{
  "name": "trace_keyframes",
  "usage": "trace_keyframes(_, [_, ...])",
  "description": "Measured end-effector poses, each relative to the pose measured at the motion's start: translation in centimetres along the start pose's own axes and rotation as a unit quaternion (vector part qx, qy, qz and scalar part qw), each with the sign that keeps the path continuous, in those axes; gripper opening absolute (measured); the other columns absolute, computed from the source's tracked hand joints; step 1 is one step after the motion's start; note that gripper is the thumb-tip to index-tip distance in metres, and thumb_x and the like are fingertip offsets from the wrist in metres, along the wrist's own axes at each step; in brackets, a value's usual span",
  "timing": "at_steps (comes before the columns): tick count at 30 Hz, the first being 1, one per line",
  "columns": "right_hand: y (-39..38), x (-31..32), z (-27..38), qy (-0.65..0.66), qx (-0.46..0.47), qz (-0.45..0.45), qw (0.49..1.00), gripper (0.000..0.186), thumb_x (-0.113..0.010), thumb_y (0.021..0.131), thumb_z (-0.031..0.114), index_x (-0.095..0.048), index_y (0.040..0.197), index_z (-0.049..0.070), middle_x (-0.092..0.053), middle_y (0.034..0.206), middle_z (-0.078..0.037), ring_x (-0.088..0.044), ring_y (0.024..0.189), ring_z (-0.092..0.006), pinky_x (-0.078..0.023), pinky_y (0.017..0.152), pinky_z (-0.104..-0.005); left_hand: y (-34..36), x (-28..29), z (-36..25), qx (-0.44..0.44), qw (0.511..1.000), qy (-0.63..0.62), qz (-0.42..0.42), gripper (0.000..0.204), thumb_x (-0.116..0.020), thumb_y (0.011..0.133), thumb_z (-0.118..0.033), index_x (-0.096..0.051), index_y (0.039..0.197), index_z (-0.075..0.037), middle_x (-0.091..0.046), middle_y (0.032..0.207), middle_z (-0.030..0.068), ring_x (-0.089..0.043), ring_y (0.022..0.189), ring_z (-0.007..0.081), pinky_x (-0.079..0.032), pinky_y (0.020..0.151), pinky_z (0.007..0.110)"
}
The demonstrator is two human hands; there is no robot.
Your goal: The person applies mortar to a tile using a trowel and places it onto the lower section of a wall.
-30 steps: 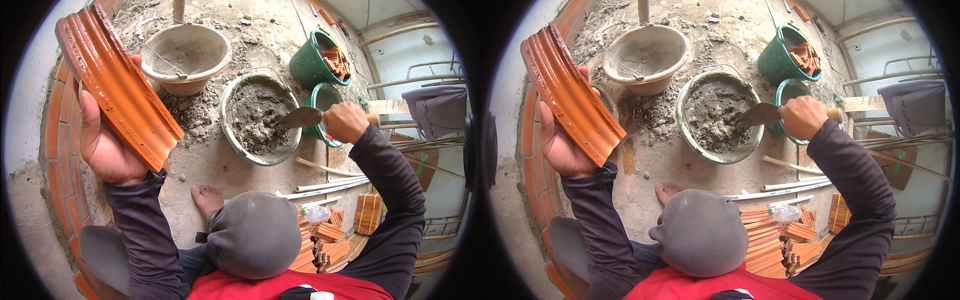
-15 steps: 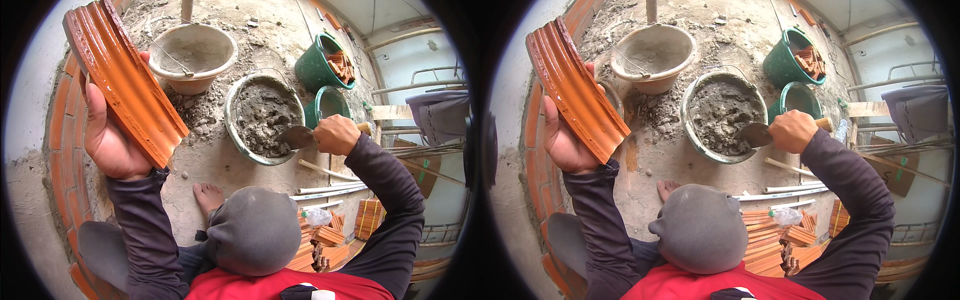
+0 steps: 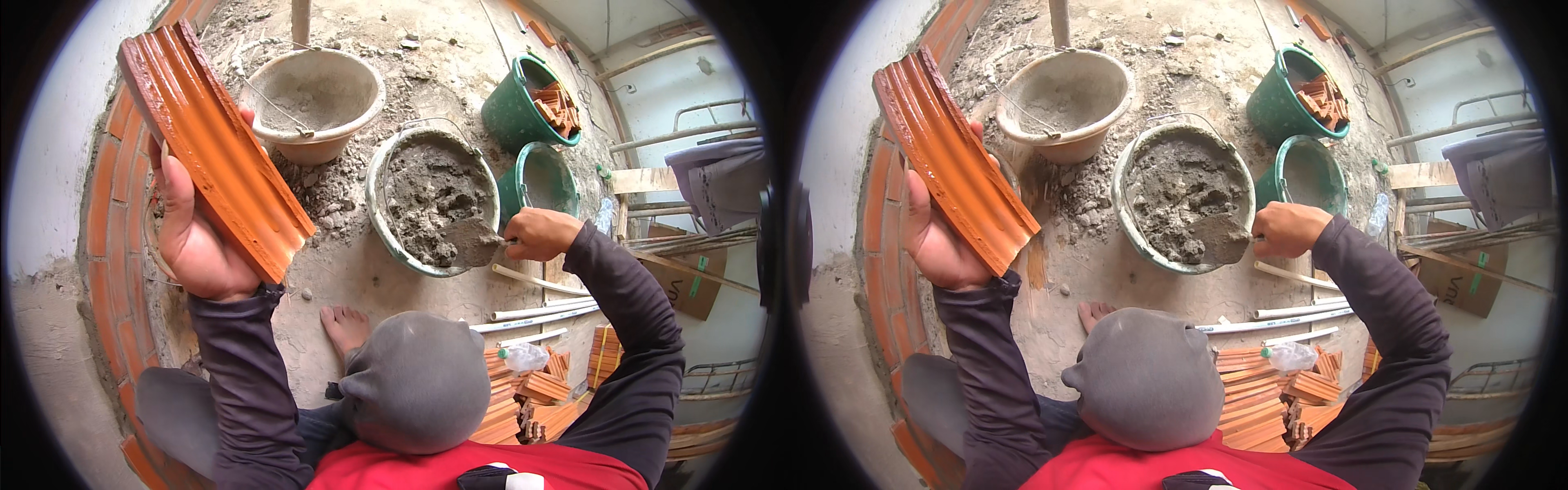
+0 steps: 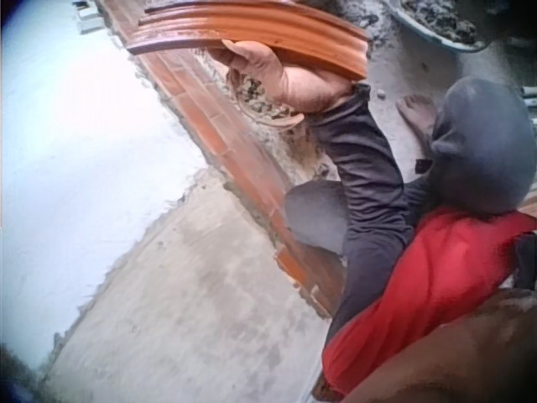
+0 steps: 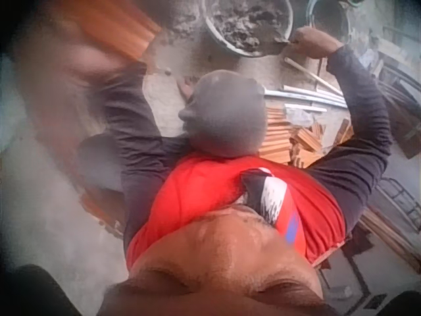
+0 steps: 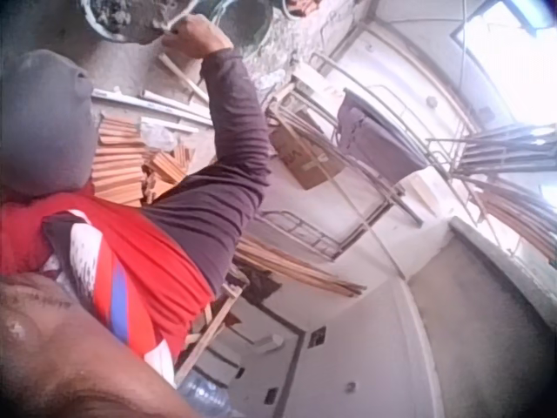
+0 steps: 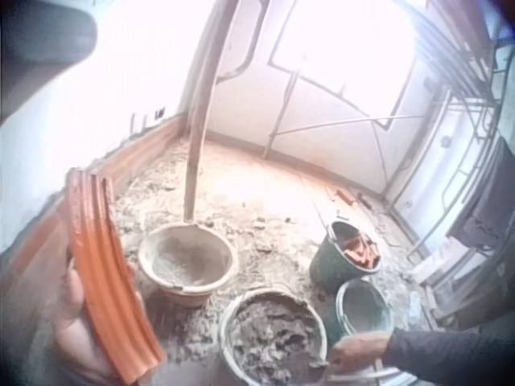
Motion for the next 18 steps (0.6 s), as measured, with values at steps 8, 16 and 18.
trace_keyframes(8, [-1.6, -3.8, -1.4, 0.320, -0.123, 0.109, 0.933, 0.032, -0.056, 0.092, 0.021, -0.059, 0.067, 0.002, -0.052, 0.054, -0.001, -0.050, 0.045, -0.0107, -0.040, 0.044, -0.0291, 0.1, -0.1, 1.5, -0.022, 0.998, 0.061, 0.020, 0.044, -0.055, 0.100, -0.022, -0.040, 0.141, -0.016, -0.049, 0.141, 0.0129, -0.050, 0.128, 0.0362, -0.047, 0.103, 0.047])
trace_keyframes(16, [-6.3, -8.1, -0.2, 0.582, -0.165, -0.055, 0.794, 0.020, -0.054, 0.094, 0.017, -0.059, 0.079, 0.004, -0.051, 0.062, 0.002, -0.048, 0.053, -0.0073, -0.038, 0.048, -0.0232, 0.0, 0.7, 5.4, 0.054, 0.996, 0.057, -0.039, 0.047, -0.053, 0.099, -0.042, -0.042, 0.137, -0.016, -0.057, 0.127, 0.0132, -0.058, 0.117, 0.0264, -0.050, 0.098, 0.041])
trace_keyframes(18, [-7.7, -9.0, 1.2, 0.665, -0.147, -0.111, 0.724, 0.014, -0.049, 0.087, 0.011, -0.059, 0.083, 0.001, -0.051, 0.064, -0.001, -0.048, 0.056, -0.0093, -0.039, 0.051, -0.0237, -0.5, 0.6, 7.0, 0.078, 0.994, 0.070, -0.028, 0.046, -0.050, 0.101, -0.042, -0.040, 0.138, -0.016, -0.057, 0.124, 0.0150, -0.059, 0.112, 0.0256, -0.051, 0.094, 0.040])
Point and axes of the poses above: each hand's wrist, its own y-axis towards the middle knuckle, its own x-axis out of the back of the hand, z = x × y, the point moved 6 cm from there along y, towards the middle knuckle
